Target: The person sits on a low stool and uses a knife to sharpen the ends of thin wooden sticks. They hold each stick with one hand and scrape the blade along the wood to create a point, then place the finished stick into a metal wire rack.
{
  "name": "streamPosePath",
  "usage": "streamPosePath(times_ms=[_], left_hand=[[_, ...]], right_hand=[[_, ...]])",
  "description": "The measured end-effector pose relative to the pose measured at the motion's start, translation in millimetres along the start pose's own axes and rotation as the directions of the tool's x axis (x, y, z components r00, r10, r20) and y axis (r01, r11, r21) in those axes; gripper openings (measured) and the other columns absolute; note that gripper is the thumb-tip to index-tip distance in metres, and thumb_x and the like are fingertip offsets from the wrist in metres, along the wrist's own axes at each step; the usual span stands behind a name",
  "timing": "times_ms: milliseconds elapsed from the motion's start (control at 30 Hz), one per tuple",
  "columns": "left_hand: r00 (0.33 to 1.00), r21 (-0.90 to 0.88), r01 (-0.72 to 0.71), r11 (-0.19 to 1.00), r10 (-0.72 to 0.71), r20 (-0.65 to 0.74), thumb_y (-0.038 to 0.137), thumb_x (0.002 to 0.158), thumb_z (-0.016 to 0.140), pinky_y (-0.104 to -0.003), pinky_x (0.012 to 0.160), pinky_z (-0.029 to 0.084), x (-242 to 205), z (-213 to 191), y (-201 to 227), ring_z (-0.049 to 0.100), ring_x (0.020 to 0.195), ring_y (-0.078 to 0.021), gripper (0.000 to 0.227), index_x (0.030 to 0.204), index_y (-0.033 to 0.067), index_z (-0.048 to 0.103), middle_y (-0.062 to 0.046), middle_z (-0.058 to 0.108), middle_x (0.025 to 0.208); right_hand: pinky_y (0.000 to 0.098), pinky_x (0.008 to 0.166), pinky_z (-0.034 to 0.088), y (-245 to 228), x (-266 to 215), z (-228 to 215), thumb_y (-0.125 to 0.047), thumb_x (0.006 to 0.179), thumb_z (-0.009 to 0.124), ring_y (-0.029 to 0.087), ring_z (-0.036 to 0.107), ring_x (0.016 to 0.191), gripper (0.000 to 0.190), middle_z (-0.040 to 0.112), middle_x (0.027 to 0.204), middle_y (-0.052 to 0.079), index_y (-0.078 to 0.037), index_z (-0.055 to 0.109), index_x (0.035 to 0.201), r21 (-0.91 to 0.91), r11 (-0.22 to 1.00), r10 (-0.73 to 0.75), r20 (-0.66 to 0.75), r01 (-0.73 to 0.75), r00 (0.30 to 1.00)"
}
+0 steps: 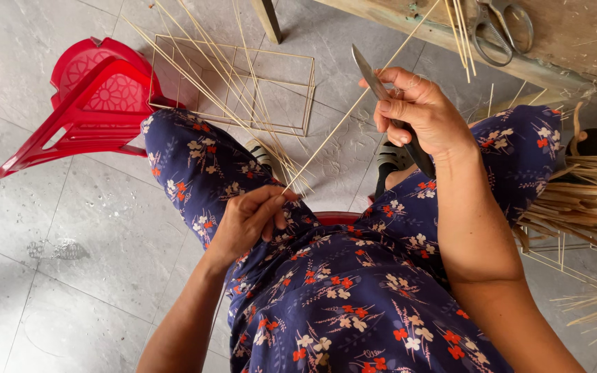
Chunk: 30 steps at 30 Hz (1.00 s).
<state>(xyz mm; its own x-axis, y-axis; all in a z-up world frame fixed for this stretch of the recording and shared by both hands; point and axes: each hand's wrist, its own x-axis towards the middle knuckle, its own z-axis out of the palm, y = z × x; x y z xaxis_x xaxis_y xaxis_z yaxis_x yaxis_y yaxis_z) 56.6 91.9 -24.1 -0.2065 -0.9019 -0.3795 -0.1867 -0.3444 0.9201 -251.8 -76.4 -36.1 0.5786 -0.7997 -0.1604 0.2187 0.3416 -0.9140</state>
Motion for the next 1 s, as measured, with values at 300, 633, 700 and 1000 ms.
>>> streamPosePath(times_ms=[300, 633, 700, 1000], left_hand=[[0.997, -0.037, 0.072, 0.997, -0.073, -0.035, 0.017, 0.104, 0.055, -0.019, 0.044, 0.045, -29.0, -12.1, -26.5, 0.054, 0.049, -0.0031, 0.027, 0.116, 0.0039, 0.075, 0.001, 0.063, 0.065], [0.99, 0.001, 0.129, 0.992, -0.129, -0.057, 0.019, 0.102, 0.056, -0.02, 0.043, 0.047, -50.1, -21.2, -42.1, 0.056, 0.047, -0.0045, 0.027, 0.113, 0.0048, 0.076, -0.001, 0.066, 0.062], [0.987, -0.019, 0.152, 0.988, -0.152, -0.046, 0.019, 0.102, 0.056, -0.02, 0.043, 0.047, -52.4, -23.1, -44.0, 0.056, 0.047, -0.0047, 0.027, 0.113, 0.0058, 0.076, -0.001, 0.066, 0.062], [0.985, -0.029, 0.166, 0.986, -0.168, -0.048, 0.019, 0.101, 0.056, -0.021, 0.043, 0.051, -57.2, -30.9, -52.1, 0.058, 0.047, -0.0056, 0.027, 0.113, 0.006, 0.077, -0.002, 0.066, 0.062]], right_hand=[[0.0205, 0.046, 0.037, -2.2, -2.6, -12.8, -0.005, 0.106, 0.06, 0.005, 0.044, 0.05, 0.03, 0.065, 0.079, 0.009, 0.0, 0.062, 0.136, 0.011, 1.0, -0.02, -0.068, 0.021, 0.997], [0.0223, 0.046, 0.036, -10.4, -8.5, -25.8, -0.011, 0.105, 0.065, 0.009, 0.045, 0.05, 0.032, 0.063, 0.078, 0.008, -0.002, 0.062, 0.136, 0.005, 0.997, -0.069, -0.188, 0.071, 0.98], [0.0219, 0.045, 0.033, -12.1, -10.2, -26.0, -0.011, 0.104, 0.065, 0.009, 0.045, 0.051, 0.033, 0.062, 0.077, 0.008, -0.002, 0.063, 0.136, -0.016, 0.998, -0.066, -0.236, 0.064, 0.969], [0.0225, 0.047, 0.036, -12.8, -10.4, -31.3, -0.011, 0.106, 0.064, 0.007, 0.042, 0.051, 0.029, 0.061, 0.077, 0.007, -0.003, 0.063, 0.134, 0.028, 0.996, -0.08, -0.197, 0.087, 0.977]])
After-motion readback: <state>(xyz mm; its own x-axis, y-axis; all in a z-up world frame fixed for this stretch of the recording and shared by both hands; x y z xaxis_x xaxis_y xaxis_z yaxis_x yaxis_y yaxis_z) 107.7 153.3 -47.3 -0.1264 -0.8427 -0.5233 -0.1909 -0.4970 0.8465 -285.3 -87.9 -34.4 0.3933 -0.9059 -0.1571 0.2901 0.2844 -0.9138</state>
